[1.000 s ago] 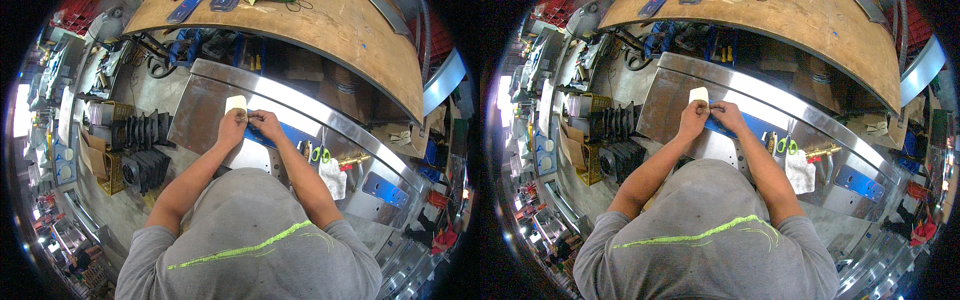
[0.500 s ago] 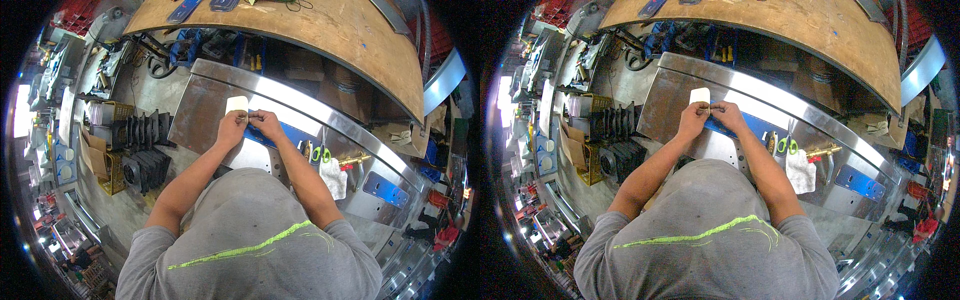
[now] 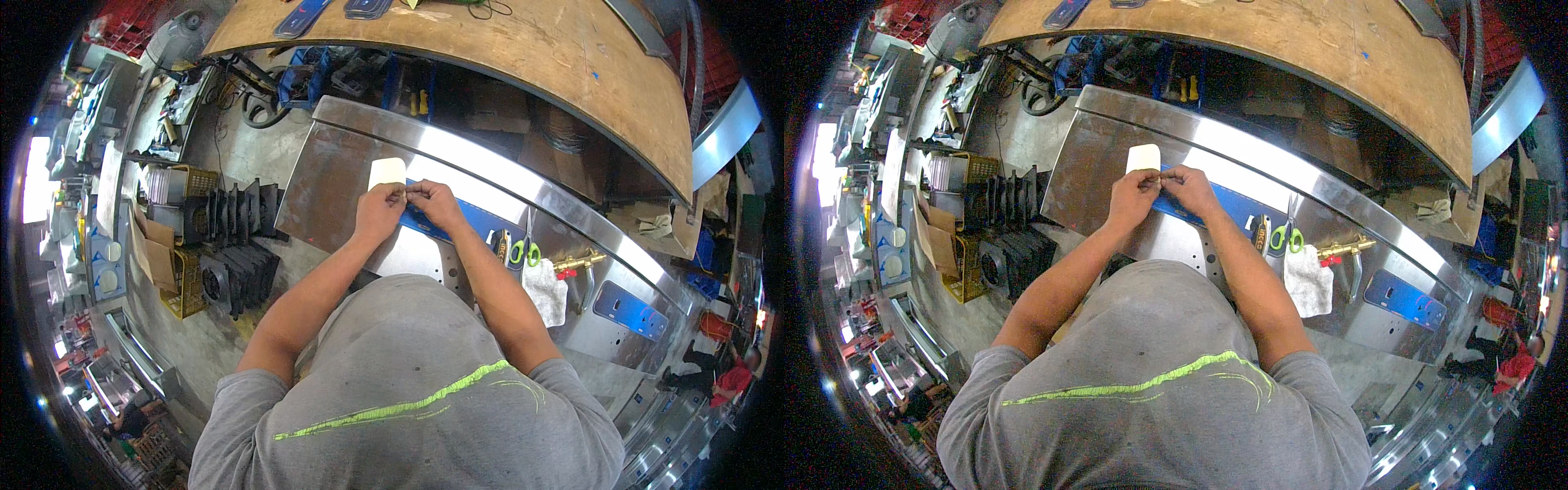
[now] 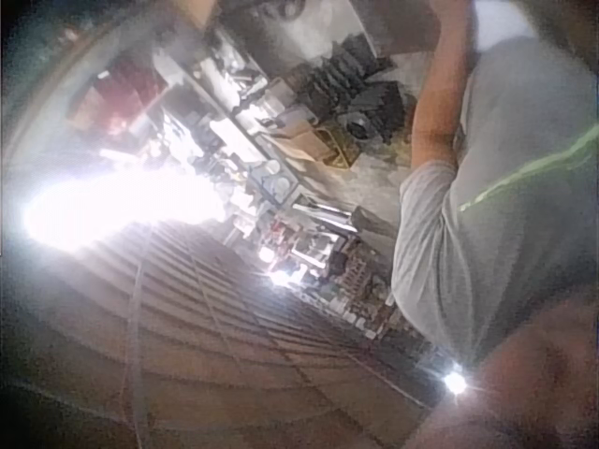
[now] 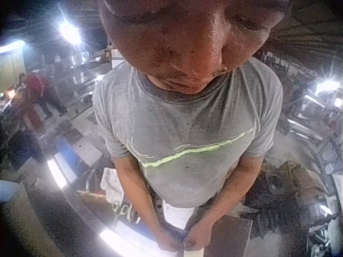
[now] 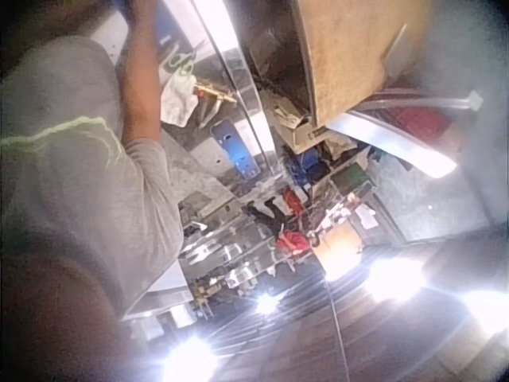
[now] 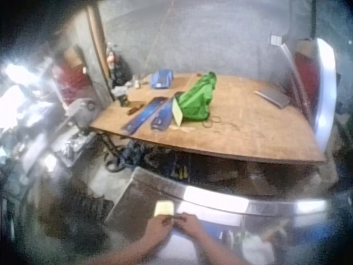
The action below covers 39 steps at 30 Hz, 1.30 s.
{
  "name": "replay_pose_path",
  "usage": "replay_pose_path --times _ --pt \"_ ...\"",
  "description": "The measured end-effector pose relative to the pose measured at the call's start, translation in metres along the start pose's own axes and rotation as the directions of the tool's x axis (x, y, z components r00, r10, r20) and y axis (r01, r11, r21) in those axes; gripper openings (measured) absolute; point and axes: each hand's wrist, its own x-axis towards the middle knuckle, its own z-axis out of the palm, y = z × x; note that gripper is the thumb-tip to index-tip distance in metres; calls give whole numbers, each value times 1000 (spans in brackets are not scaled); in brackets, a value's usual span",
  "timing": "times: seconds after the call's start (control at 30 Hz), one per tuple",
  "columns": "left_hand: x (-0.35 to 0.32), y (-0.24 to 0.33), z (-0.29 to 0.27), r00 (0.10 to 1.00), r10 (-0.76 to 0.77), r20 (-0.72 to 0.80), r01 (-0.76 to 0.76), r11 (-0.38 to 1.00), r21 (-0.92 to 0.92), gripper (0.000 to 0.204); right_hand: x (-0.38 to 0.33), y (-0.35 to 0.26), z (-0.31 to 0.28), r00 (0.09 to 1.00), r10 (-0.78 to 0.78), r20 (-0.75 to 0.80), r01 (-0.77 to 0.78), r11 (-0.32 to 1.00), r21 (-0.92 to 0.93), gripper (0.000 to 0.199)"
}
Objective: The person uses scissors and a utility knife to cut shapes out of a blue sticker sheet on a metal workbench. They then peel off the cut pieces and place them on the table.
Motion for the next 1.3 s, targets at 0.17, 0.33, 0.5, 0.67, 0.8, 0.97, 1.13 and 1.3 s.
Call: replay_pose_path --times 0.17,0.33,0.5,0.67,0.8,0.97,1.13,1.3 --pt "5 5 -2 1000 9 5 -10 998 63 30 3 4 1 1000 -30 -6 30 999 -37 24" --pt "4 7 1 1000 24 -20 -21 990 138 31 0 0 3 999 -25 -40 22 997 -69 23" --pt "2 9 3 1000 -8 -6 9 987 161 28 -3 -5 3 997 -60 -50 56 995 -87 23" --pt "2 12 5 999 -51 1 50 985 162 32 -3 -6 4 997 -48 -59 42 995 -96 22" --pt "3 11 4 999 -53 9 51 988 144 32 -3 -6 3 998 -34 -52 28 994 -109 23" --pt "4 8 3 997 -71 34 66 991 118 34 -3 -6 4 998 -32 -49 28 996 -88 24" --pt "4 8 2 998 -63 13 61 993 106 34 -4 -7 3 998 -24 -56 19 996 -89 24" --pt "3 8 1 997 -74 27 72 996 60 34 -3 -4 3 998 -35 -48 30 996 -87 24"
